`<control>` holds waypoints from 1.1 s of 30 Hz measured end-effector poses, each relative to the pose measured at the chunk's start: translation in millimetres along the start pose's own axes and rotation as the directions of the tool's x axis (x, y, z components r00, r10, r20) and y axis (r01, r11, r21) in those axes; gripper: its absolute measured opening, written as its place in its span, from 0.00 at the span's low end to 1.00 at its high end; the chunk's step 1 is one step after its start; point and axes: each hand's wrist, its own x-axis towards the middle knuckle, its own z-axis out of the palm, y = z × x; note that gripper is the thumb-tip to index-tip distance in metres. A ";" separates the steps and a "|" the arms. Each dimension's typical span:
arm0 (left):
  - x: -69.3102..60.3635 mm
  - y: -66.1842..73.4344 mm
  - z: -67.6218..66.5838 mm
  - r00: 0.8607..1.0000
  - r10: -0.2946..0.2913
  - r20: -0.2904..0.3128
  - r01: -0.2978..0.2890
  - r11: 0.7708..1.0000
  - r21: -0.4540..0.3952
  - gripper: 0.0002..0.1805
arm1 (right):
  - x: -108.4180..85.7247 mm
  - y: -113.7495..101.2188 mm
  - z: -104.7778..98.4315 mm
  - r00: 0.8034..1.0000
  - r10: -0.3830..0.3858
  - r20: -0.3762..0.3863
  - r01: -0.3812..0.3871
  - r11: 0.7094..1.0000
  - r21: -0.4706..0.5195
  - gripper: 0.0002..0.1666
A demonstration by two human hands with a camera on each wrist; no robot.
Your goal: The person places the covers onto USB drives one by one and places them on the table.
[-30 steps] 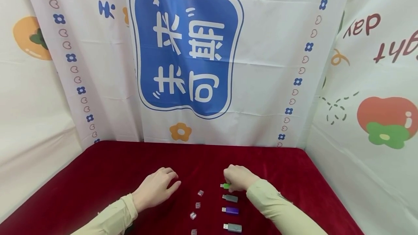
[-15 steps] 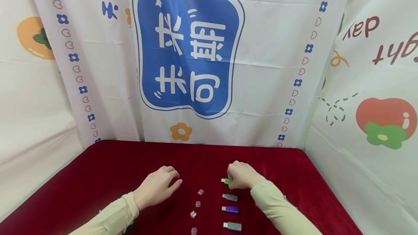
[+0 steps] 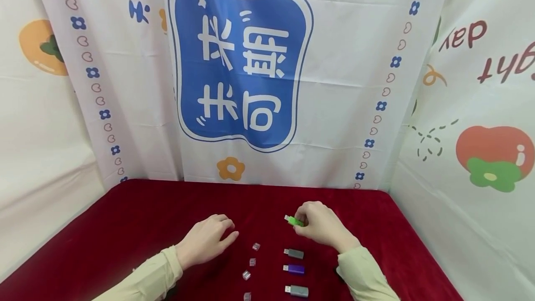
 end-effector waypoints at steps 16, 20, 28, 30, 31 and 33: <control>31.9 18.4 -5.2 0.988 0.069 0.141 -0.075 0.997 0.036 0.13 | -15.7 -13.6 -29.0 0.997 -0.027 -0.074 0.025 0.999 -0.032 0.09; 40.1 21.6 -6.9 0.975 0.086 0.205 -0.098 0.994 0.051 0.13 | -15.8 -15.1 -31.0 0.996 -0.043 -0.078 0.041 0.999 -0.022 0.09; 49.4 21.1 3.6 0.940 0.132 0.316 -0.152 0.988 0.039 0.13 | -14.0 -13.8 -30.6 0.995 -0.069 -0.078 0.069 0.998 0.006 0.08; 51.1 20.5 6.9 0.931 0.144 0.336 -0.160 0.987 0.021 0.13 | -13.3 -13.6 -30.2 0.995 -0.067 -0.073 0.068 0.998 0.015 0.08; 52.1 20.2 8.3 0.926 0.149 0.346 -0.162 0.987 0.010 0.12 | -13.2 -13.7 -30.1 0.996 -0.061 -0.071 0.063 0.998 0.018 0.07; 53.8 20.1 10.7 0.919 0.157 0.363 -0.167 0.986 -0.002 0.12 | -12.9 -13.8 -29.8 0.996 -0.055 -0.069 0.057 0.998 0.023 0.08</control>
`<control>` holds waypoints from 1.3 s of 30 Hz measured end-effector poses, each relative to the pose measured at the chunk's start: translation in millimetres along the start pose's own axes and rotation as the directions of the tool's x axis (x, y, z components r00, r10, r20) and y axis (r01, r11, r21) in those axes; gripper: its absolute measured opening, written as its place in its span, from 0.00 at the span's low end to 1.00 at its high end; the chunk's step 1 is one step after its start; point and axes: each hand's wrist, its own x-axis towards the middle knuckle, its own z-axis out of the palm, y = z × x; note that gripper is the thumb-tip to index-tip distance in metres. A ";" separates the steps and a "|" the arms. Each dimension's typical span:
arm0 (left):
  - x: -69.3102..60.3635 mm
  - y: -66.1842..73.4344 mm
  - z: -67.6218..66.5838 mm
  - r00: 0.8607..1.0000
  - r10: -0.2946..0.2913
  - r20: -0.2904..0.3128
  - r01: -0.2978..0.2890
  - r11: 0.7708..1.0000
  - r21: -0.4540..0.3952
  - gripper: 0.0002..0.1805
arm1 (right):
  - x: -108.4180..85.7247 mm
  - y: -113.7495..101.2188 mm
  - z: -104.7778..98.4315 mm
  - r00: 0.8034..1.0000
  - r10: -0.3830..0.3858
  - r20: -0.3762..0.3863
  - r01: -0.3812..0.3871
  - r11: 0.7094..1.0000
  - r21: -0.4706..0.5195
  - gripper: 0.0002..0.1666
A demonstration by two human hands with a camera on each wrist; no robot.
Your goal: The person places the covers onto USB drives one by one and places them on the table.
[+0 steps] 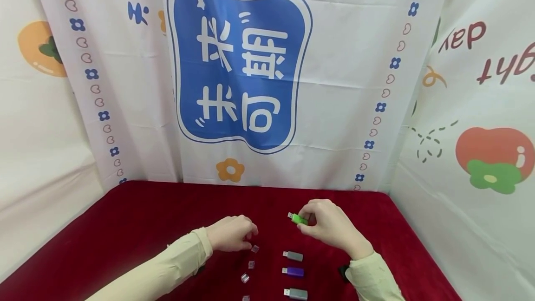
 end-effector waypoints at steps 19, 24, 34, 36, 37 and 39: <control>12.1 3.5 13.2 0.999 0.041 0.020 -0.041 0.999 0.022 0.09 | 0.8 0.4 1.5 1.000 -0.024 -0.005 0.024 1.000 -0.012 0.09; 12.3 2.8 14.4 0.999 0.051 0.015 -0.052 0.998 0.036 0.09 | 0.5 0.8 1.4 1.000 -0.005 0.011 0.005 1.000 -0.012 0.07; 13.1 3.0 18.0 0.991 0.133 -0.014 -0.131 0.988 0.076 0.06 | 0.5 0.6 1.7 1.000 -0.014 0.016 0.014 1.000 0.003 0.07; 14.0 2.9 19.4 0.989 0.150 -0.015 -0.148 0.985 0.089 0.05 | 0.5 0.7 2.4 1.000 -0.013 0.016 0.013 1.000 0.001 0.08; 14.6 2.8 20.1 0.987 0.157 -0.016 -0.155 0.983 0.096 0.07 | 0.5 0.6 2.6 1.000 -0.013 0.017 0.013 1.000 0.001 0.08; 15.8 2.7 21.4 0.986 0.168 -0.012 -0.166 0.981 0.101 0.11 | 0.6 0.6 3.3 1.000 -0.019 0.016 0.019 1.000 0.002 0.09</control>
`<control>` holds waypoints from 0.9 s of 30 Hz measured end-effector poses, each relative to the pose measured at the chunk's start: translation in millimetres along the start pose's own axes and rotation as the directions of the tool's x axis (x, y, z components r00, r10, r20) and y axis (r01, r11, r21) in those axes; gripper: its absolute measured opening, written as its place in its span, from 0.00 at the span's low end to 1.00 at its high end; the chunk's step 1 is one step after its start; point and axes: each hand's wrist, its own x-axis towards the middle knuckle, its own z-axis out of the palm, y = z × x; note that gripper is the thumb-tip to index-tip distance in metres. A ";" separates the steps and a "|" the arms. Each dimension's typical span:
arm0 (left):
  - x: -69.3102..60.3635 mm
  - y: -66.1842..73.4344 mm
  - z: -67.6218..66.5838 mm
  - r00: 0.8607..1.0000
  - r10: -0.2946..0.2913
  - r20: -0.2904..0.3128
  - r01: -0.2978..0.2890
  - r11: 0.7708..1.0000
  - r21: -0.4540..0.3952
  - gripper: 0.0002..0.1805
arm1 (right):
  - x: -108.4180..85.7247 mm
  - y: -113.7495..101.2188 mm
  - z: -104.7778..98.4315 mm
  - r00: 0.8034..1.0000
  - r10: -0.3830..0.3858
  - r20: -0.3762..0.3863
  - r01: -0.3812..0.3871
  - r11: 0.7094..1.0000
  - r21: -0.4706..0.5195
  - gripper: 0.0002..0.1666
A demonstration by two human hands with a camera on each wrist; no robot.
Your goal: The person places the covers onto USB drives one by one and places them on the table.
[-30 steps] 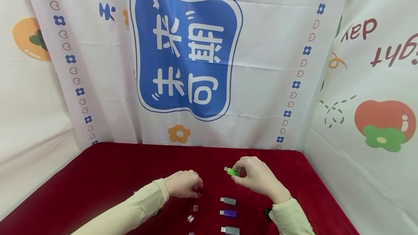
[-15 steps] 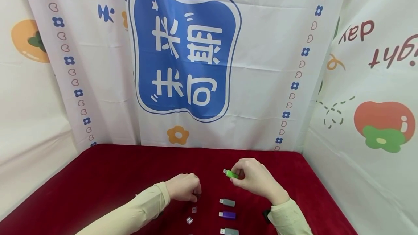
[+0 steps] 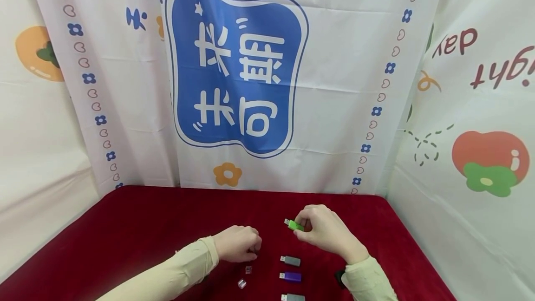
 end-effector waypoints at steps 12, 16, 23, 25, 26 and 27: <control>-0.8 -6.0 -4.1 0.994 0.006 -0.107 -0.022 0.988 -0.153 0.15 | 1.9 0.8 1.1 1.000 -0.009 -0.006 0.009 1.000 -0.017 0.08; -7.6 -7.3 -16.7 0.990 -0.057 -0.131 0.021 0.965 -0.262 0.09 | -0.1 1.5 0.9 1.000 0.000 -0.009 0.000 1.000 -0.017 0.08; -23.7 2.9 -46.8 0.962 -0.139 -0.235 0.023 0.899 -0.437 0.04 | 0.1 -0.2 0.2 0.999 -0.014 -0.040 0.013 1.000 -0.007 0.09; -28.0 6.8 -53.1 0.950 -0.160 -0.269 0.011 0.876 -0.482 0.03 | 0.7 -1.3 0.0 0.998 -0.021 -0.051 0.022 1.000 0.002 0.09; -29.6 8.4 -55.4 0.944 -0.171 -0.281 0.008 0.866 -0.500 0.03 | 0.9 -1.9 -0.2 0.998 -0.026 -0.057 0.026 1.000 0.006 0.09; -31.1 9.6 -57.1 0.939 -0.182 -0.293 0.005 0.857 -0.515 0.03 | 1.2 -2.3 -0.3 0.998 -0.028 -0.062 0.029 1.000 0.008 0.09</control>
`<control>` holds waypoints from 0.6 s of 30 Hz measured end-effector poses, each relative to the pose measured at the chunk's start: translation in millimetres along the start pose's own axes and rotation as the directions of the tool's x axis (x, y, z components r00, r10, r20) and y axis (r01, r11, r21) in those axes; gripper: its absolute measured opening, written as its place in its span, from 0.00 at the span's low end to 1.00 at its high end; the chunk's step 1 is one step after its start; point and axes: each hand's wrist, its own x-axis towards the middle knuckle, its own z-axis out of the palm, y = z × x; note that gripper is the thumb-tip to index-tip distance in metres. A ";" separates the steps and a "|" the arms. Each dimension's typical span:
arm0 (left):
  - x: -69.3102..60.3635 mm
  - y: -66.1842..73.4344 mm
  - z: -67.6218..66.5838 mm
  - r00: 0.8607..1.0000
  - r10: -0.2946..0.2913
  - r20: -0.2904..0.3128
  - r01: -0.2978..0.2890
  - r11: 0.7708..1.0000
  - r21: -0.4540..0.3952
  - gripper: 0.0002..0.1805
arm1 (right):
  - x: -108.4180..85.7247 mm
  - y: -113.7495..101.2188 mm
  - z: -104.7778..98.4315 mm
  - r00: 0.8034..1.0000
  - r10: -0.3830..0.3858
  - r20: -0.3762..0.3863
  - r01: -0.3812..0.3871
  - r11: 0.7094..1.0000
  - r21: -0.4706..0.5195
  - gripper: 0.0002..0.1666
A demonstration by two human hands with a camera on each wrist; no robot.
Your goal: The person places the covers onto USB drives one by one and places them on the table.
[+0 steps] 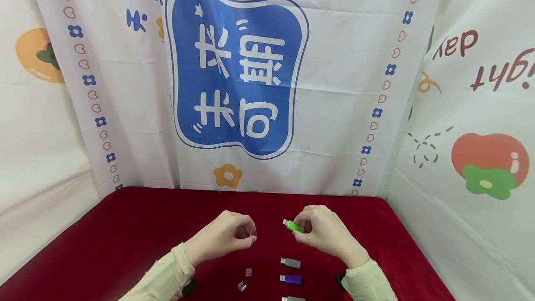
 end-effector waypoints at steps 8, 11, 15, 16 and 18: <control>-1.9 1.4 2.8 0.998 -0.003 -0.068 -0.001 0.998 -0.055 0.02 | -1.2 -3.7 -0.4 1.000 0.004 -0.009 -0.005 1.000 -0.022 0.08; -0.3 1.6 3.8 0.997 0.008 -0.076 -0.013 0.998 -0.058 0.02 | -2.7 -4.9 -0.7 1.000 0.002 -0.020 -0.002 1.000 -0.030 0.07; -1.9 1.4 1.5 0.997 0.000 -0.080 -0.004 0.999 -0.052 0.02 | -2.0 -6.6 0.4 0.999 -0.030 -0.036 0.029 0.999 -0.031 0.07; -2.5 1.0 0.8 0.997 -0.002 -0.080 -0.002 0.999 -0.049 0.02 | -1.4 -7.1 0.8 0.998 -0.040 -0.039 0.039 0.999 -0.031 0.08; -3.1 -0.2 -0.4 0.996 0.002 -0.084 -0.006 0.999 -0.039 0.02 | -0.1 -7.7 1.3 0.998 -0.053 -0.044 0.052 0.998 -0.032 0.08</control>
